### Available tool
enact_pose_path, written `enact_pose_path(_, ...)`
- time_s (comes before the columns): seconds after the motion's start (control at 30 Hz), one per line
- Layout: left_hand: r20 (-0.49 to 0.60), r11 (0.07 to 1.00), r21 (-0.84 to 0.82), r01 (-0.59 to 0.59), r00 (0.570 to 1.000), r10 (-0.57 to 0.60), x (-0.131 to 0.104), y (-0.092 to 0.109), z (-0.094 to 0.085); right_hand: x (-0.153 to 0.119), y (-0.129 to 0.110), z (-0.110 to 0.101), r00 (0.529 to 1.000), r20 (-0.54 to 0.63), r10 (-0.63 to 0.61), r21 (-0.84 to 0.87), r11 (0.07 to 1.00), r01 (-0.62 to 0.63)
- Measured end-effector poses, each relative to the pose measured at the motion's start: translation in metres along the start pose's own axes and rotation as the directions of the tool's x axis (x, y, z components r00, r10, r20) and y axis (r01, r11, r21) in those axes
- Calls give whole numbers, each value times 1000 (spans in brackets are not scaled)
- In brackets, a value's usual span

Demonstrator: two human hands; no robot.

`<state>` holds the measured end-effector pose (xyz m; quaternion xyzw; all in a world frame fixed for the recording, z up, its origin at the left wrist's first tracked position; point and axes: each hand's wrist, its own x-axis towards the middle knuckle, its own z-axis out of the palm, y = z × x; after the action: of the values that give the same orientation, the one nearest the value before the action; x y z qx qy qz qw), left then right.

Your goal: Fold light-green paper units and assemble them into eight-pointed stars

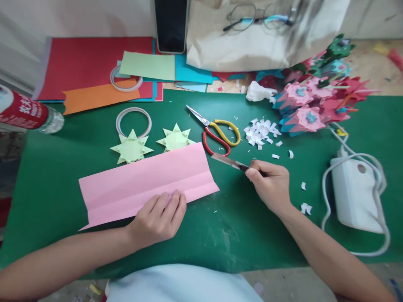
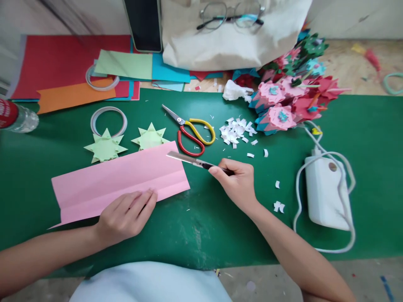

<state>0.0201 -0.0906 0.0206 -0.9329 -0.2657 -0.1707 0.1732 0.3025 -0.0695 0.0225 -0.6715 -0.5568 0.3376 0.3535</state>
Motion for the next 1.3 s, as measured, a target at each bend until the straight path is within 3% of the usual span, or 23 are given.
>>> enact_pose_path(0.17, 5, 1000, -7, 12, 1000, -12, 2, 0, 0, -3, -4, -5, 983, 184, 24, 203, 977, -62)
enact_pose_path(0.27, 4, 1000, -10, 17, 1000, -17, 1, 1, 0, -5, -5, -9, 965, 264, -12, 217, 975, -47)
enact_pose_path(0.67, -16, 1000, -6, 9, 1000, -9, -1, 1, 2, 1, -1, -9, 960, 267, 85, 74, 991, -109)
enact_pose_path(0.8, -5, 1000, -13, 0, 1000, 0, -1, 0, 1, 2, 1, -8, 969, 247, 18, 4, 1000, -19)
enact_pose_path(0.9, -11, 1000, -15, -2, 1000, 2, 0, -2, 0, 2, 8, -8, 967, 198, -162, -154, 969, 194)
enact_pose_path(0.97, -23, 1000, -20, -4, 1000, 4, 1, -3, -1, 4, 13, -9, 920, 225, -321, -272, 886, 375)
enact_pose_path(1.1, -31, 1000, -17, -13, 999, 13, 2, -3, -2, 12, 21, -12, 774, 352, -527, -347, 694, 631)
enact_pose_path(1.2, -13, 1000, -30, -9, 1000, 9, 0, -2, -1, 19, 24, -15, 692, 397, -603, -305, 624, 719)
enact_pose_path(1.3, 20, 997, -78, -5, 1000, 6, -2, -4, 1, 24, 27, -17, 653, 441, -615, -296, 587, 753)
